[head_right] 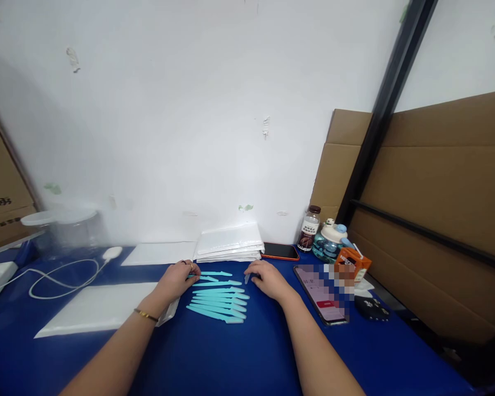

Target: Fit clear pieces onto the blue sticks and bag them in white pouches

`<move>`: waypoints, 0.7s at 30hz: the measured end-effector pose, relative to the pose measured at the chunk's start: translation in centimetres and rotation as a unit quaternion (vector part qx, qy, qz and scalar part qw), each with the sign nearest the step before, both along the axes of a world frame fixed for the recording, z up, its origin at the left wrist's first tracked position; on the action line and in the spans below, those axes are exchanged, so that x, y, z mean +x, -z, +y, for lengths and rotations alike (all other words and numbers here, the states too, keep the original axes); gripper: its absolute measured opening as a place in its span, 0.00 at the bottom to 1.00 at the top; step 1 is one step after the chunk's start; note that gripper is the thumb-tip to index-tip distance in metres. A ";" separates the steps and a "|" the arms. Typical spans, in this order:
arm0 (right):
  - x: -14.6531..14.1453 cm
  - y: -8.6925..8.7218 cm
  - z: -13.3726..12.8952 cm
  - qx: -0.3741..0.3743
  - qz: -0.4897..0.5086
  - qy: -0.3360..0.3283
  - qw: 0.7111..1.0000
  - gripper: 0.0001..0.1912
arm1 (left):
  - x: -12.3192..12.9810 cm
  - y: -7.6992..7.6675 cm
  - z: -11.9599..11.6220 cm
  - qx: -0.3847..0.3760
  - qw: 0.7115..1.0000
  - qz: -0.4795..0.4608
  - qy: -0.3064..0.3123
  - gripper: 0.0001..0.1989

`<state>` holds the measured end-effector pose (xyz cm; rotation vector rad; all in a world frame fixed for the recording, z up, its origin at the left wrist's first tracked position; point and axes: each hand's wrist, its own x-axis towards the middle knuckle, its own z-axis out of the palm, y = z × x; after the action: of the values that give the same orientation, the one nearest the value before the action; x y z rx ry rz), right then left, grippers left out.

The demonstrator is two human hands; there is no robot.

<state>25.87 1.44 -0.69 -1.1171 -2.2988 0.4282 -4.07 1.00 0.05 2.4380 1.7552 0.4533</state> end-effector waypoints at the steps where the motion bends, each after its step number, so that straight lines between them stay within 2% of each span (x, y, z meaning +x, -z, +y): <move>1: -0.1 0.0 0.0 -0.007 -0.008 -0.003 1.000 0.13 | 0.0 0.0 0.0 -0.002 1.000 -0.004 -0.001 0.06; 4: -0.4 0.3 0.1 -0.018 -0.015 0.024 0.999 0.08 | 0.0 0.1 0.1 -0.013 1.000 -0.021 -0.003 0.05; 11: -1.6 1.4 0.2 -0.050 0.020 0.050 0.997 0.08 | 1.9 0.5 -0.3 -0.030 0.998 -0.041 0.039 0.04; 15: -2.2 1.6 0.1 -0.054 0.047 0.036 0.997 0.07 | 3.2 0.8 -0.4 -0.008 0.997 -0.047 0.058 0.04; 21: -2.3 1.5 0.1 -0.068 0.056 0.017 0.996 0.07 | 3.3 0.8 -0.4 -0.013 0.997 -0.050 0.060 0.04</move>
<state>23.58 1.55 -2.19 -1.1647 -2.1779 0.6264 -0.74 0.59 -0.74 2.4384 1.5572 0.5261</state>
